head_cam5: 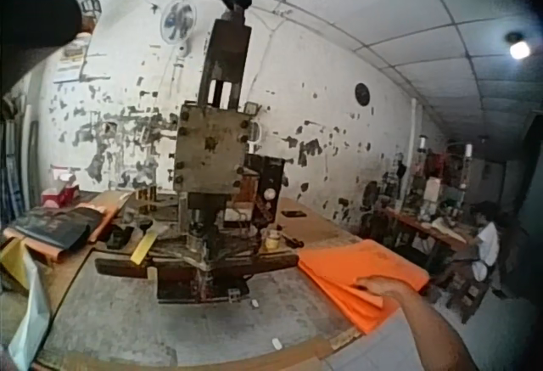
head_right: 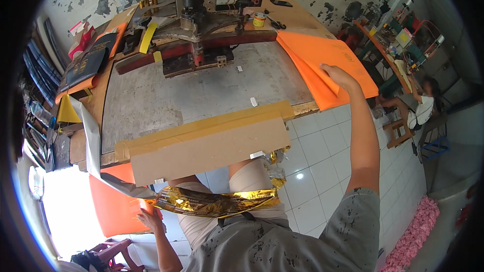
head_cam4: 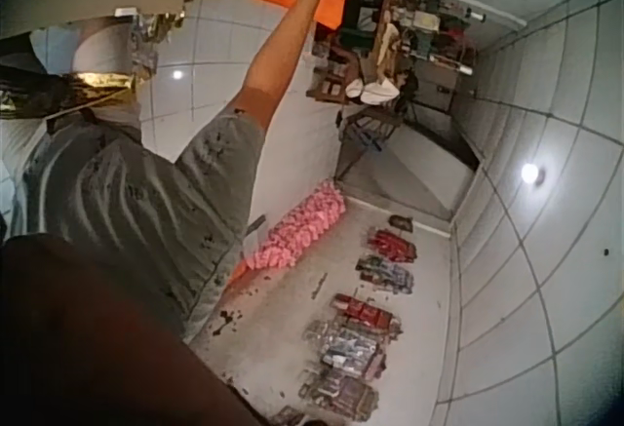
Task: The person peels a gold foil strip and carefully aligns it over the embossed lettering on an orange folder cover before smoothing it down with their hands.
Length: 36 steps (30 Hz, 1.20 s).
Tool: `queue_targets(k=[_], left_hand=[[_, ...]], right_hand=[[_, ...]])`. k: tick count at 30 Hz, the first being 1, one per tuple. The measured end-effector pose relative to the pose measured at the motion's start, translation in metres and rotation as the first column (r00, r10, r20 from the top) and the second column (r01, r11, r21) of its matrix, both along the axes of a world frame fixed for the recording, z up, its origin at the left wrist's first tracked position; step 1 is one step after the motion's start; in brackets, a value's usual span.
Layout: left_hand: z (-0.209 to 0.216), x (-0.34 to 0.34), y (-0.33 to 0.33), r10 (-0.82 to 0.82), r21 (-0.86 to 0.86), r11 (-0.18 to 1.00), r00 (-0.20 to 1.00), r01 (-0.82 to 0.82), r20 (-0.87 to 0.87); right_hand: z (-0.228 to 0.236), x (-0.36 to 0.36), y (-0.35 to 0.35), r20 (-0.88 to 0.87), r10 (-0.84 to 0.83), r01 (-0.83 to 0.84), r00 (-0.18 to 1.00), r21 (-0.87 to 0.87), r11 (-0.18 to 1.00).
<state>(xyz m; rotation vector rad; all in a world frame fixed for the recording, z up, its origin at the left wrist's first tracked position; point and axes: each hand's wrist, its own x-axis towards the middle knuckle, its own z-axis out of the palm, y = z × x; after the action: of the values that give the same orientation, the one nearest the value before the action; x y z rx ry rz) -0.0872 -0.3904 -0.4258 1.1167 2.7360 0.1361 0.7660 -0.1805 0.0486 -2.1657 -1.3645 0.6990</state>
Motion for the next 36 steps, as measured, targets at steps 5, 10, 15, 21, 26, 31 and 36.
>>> queue_targets(k=[5,10,15,21,26,31,36], left_hand=[[-0.002,-0.031,-0.012,-0.037,0.167,0.986,0.992,0.016,0.122],[0.011,-0.045,0.009,-0.068,0.244,0.968,0.997,0.057,0.035],[0.020,-0.043,0.033,0.037,0.072,0.997,0.996,-0.031,-0.086],[0.049,-0.078,0.032,0.227,0.108,0.964,0.961,-0.245,0.157],[0.039,-0.024,0.031,-0.180,0.226,0.960,0.983,0.166,0.045],[0.011,0.033,0.055,0.026,-0.046,0.999,0.996,-0.030,-0.086],[-0.038,0.023,0.059,0.118,0.024,0.993,0.961,-0.116,-0.249]], right_hand=[[-0.036,0.010,-0.007,0.173,0.198,-0.212,0.965,0.070,0.975],[-0.068,0.016,-0.013,0.328,0.103,-0.152,0.939,0.128,0.980],[-0.080,-0.007,-0.010,0.385,0.029,-0.068,0.922,0.088,0.994],[-0.077,-0.018,-0.016,0.372,0.013,-0.037,0.928,0.060,0.997],[-0.081,-0.015,-0.012,0.377,0.024,-0.057,0.926,0.075,0.996],[-0.076,-0.018,-0.012,0.391,0.025,-0.048,0.920,0.049,0.998],[-0.081,-0.015,-0.005,0.286,0.044,-0.069,0.957,0.078,0.995]])
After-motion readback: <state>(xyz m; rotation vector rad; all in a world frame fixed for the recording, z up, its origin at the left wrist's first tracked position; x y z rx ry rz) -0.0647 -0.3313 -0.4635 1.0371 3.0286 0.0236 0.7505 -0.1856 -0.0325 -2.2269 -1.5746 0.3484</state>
